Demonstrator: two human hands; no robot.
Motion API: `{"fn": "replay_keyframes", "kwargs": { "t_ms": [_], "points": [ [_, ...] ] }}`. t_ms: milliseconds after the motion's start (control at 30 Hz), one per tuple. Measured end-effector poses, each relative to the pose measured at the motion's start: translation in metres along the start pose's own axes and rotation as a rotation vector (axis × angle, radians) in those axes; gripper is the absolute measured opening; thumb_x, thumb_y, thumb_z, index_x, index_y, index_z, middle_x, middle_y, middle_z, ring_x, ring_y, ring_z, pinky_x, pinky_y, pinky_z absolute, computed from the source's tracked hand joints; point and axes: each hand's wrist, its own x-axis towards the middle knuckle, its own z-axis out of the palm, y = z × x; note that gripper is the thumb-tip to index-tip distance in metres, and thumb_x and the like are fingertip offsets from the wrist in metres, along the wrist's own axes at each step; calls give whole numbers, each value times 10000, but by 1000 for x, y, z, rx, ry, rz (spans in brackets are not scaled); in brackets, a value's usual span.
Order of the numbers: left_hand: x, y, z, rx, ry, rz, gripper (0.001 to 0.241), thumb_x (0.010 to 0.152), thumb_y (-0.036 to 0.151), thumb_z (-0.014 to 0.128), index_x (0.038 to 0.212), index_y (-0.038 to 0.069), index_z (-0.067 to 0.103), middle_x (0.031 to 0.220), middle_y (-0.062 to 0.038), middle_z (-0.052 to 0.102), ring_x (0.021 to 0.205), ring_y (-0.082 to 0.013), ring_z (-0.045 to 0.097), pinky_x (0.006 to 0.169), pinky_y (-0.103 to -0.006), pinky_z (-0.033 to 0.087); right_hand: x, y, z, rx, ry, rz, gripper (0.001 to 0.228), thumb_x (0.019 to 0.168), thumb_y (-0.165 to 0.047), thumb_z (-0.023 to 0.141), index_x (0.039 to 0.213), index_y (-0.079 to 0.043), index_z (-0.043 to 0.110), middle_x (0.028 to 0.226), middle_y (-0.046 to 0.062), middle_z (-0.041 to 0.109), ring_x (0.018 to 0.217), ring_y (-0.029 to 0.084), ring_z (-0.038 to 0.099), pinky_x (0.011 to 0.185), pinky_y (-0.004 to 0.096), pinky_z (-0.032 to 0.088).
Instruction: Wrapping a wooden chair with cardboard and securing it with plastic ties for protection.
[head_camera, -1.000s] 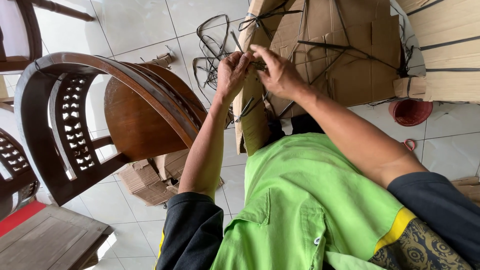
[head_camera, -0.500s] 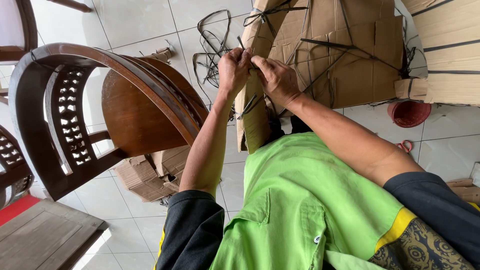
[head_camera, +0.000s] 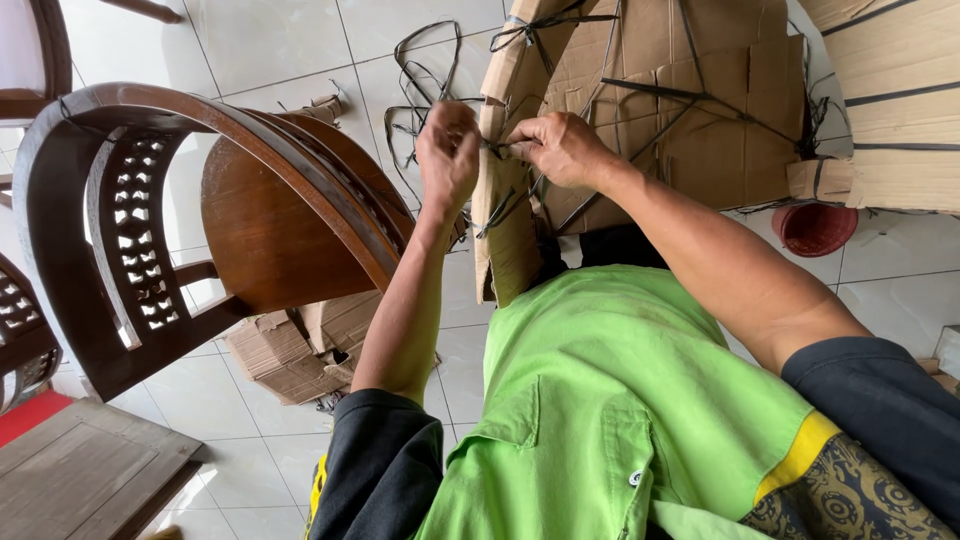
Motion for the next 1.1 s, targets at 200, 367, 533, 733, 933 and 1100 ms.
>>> {"fn": "replay_keyframes", "kwargs": {
  "t_ms": [200, 367, 533, 733, 933, 1100],
  "points": [
    [-31, 6, 0, 390, -120, 167, 294, 799, 191, 770, 1065, 102, 682, 966, -108, 632, 948, -350, 657, 819, -476, 544, -5, -18, -7, 139, 12, -24, 133, 1049, -189, 657, 1042, -123, 772, 664, 61, 645, 742, 216, 632, 776, 382, 523],
    [-28, -19, 11, 599, -6, 304, 210, 763, 181, 812, 933, 158, 691, 925, -47, 604, 902, -283, 628, 747, -416, 537, -2, -17, -7, 150, 32, -33, 120, 1049, -177, 669, 1026, -113, 768, 579, -5, 536, 675, 145, 536, 720, 332, 492],
    [-35, -25, 6, 182, -112, 82, 166, 956, 301, 678, 882, 153, 694, 806, -81, 695, 816, -299, 677, 730, -432, 543, -2, -15, -4, 159, 35, 9, 105, 1044, -219, 685, 1012, -163, 767, 561, 17, 560, 683, 169, 577, 751, 360, 518],
    [-15, -18, -70, -755, -105, -483, 150, 952, 253, 743, 967, 104, 740, 840, -11, 613, 593, -88, 527, 534, -248, 534, 5, -20, -11, 122, 21, 99, 156, 1071, -194, 653, 967, -124, 745, 629, -42, 560, 542, 86, 430, 504, 278, 338],
    [25, -12, -177, -399, 447, -319, 199, 1015, 267, 667, 874, 126, 657, 792, 21, 617, 554, -51, 458, 406, -226, 399, 13, -4, -7, 109, 95, 17, 130, 1041, -176, 679, 963, -102, 752, 867, -1, 723, 761, 120, 615, 665, 292, 473],
    [20, -3, -157, 526, 702, 21, 296, 1038, 367, 651, 1167, 114, 569, 1151, -54, 584, 990, -216, 436, 857, -405, 362, 14, -7, -7, 111, 115, 34, 164, 1060, -209, 662, 962, -103, 740, 819, -9, 699, 714, 115, 590, 631, 299, 459]
  ]
}}
